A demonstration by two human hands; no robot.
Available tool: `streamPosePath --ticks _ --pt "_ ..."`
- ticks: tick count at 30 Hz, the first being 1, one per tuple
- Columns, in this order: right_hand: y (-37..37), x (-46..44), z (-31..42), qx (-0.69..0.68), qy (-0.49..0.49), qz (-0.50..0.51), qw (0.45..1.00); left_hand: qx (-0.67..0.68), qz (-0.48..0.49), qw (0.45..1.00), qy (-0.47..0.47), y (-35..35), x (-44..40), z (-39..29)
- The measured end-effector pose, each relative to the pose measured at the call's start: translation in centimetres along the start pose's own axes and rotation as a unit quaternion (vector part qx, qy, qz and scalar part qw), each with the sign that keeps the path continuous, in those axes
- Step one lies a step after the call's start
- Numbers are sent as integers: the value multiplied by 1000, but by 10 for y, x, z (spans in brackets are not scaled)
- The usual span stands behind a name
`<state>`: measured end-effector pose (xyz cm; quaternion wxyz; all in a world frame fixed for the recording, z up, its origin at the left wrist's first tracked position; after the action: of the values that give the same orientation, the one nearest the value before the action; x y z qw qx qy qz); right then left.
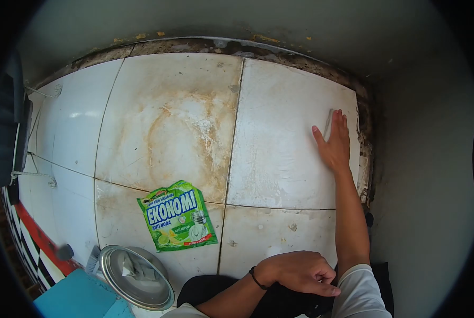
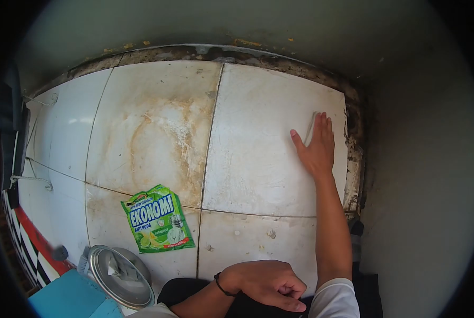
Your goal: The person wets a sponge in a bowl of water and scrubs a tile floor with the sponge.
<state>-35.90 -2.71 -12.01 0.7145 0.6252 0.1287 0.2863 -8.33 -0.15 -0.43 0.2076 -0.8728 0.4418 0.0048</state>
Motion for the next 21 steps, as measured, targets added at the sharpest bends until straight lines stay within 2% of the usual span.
streamPosePath --ticks 3,5,7,10,13,16,17,21 --pt "11 -85 5 -55 -40 1 998 -19 -13 1000 -16 -1 -7 5" --pt "11 -116 54 -16 -16 21 1000 -24 -21 999 -7 4 -4 6" --pt "3 -119 119 33 71 54 995 -18 -32 999 -6 8 0 11" --pt "-20 -75 189 30 182 61 981 18 19 999 29 5 4 15" --pt "-29 8 199 19 257 62 964 -74 62 991 97 -1 -1 25" --pt "-25 61 162 29 226 85 970 -94 -52 994 15 1 3 21" --pt "-22 65 143 39 201 86 975 -90 -52 995 13 0 4 20" --pt "-7 -22 64 52 51 31 997 -84 -39 996 18 -1 3 8"
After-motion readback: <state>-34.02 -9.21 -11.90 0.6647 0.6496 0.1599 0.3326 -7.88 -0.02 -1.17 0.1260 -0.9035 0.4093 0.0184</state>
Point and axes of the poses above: each hand's wrist, its own x-axis away from the middle knuckle, its own y-axis out of the back of the hand, z = x × y, the point moved 7 cm from there along -x, towards the middle knuckle, and after that the axes turned 13 degrees about z, right-handed, at the moved point
